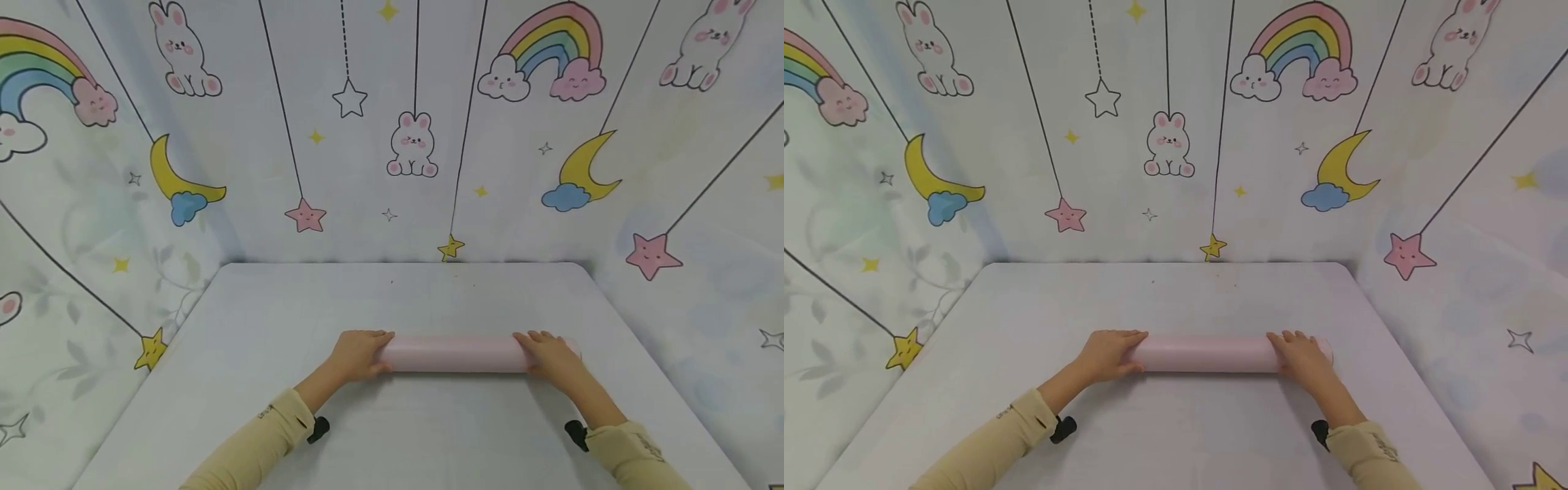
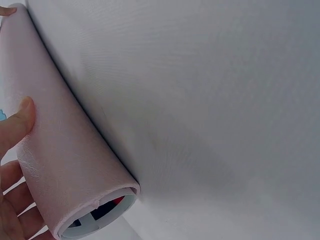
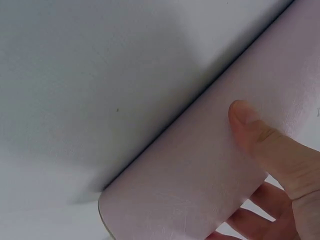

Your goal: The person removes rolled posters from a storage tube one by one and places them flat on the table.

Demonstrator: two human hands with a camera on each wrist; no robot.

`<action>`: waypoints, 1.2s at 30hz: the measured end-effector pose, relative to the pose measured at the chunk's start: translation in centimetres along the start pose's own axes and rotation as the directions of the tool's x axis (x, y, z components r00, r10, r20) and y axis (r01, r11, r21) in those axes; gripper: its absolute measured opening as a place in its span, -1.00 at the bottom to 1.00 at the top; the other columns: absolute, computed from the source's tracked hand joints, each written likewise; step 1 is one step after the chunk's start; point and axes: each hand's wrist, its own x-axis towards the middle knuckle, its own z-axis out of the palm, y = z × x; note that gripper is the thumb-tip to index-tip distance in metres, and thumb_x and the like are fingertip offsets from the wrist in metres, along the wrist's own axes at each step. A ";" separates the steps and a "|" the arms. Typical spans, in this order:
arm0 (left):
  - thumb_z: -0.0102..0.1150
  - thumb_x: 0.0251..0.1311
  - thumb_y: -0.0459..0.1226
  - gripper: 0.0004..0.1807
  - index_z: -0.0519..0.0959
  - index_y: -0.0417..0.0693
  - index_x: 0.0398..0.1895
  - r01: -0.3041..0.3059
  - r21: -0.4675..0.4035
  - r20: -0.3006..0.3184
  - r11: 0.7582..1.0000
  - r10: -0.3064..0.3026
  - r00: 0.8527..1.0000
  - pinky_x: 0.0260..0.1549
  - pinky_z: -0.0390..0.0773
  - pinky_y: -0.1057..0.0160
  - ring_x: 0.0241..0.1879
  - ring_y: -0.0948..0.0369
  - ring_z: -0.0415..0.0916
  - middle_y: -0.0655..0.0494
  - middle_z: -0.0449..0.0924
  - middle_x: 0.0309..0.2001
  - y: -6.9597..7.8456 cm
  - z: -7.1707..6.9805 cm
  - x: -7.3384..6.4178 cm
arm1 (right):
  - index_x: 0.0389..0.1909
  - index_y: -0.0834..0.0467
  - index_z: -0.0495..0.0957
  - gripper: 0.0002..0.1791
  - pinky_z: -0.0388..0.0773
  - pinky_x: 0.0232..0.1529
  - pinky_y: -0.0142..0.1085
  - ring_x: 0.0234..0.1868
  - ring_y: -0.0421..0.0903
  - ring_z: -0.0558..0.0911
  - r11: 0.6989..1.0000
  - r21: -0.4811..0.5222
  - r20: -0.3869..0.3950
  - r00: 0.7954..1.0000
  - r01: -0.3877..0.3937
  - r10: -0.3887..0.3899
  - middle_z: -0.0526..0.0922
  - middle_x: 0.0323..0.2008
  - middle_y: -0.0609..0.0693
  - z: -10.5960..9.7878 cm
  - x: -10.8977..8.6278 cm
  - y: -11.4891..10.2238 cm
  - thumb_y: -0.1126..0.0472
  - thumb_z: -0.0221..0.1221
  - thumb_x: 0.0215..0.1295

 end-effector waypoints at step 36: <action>0.24 -0.07 0.16 -0.33 0.52 -0.01 0.08 0.035 0.008 0.009 0.999 -0.035 0.999 -0.32 0.54 0.18 -0.14 0.14 0.58 0.09 0.59 -0.04 0.2 0.0 -0.1 | 0.14 0.22 0.38 -0.33 0.35 -0.16 0.26 -0.02 0.24 0.48 0.995 -0.028 0.069 0.993 0.095 -0.093 0.51 -0.02 0.21 1.0 4.5 -6.6 0.08 0.33 -0.01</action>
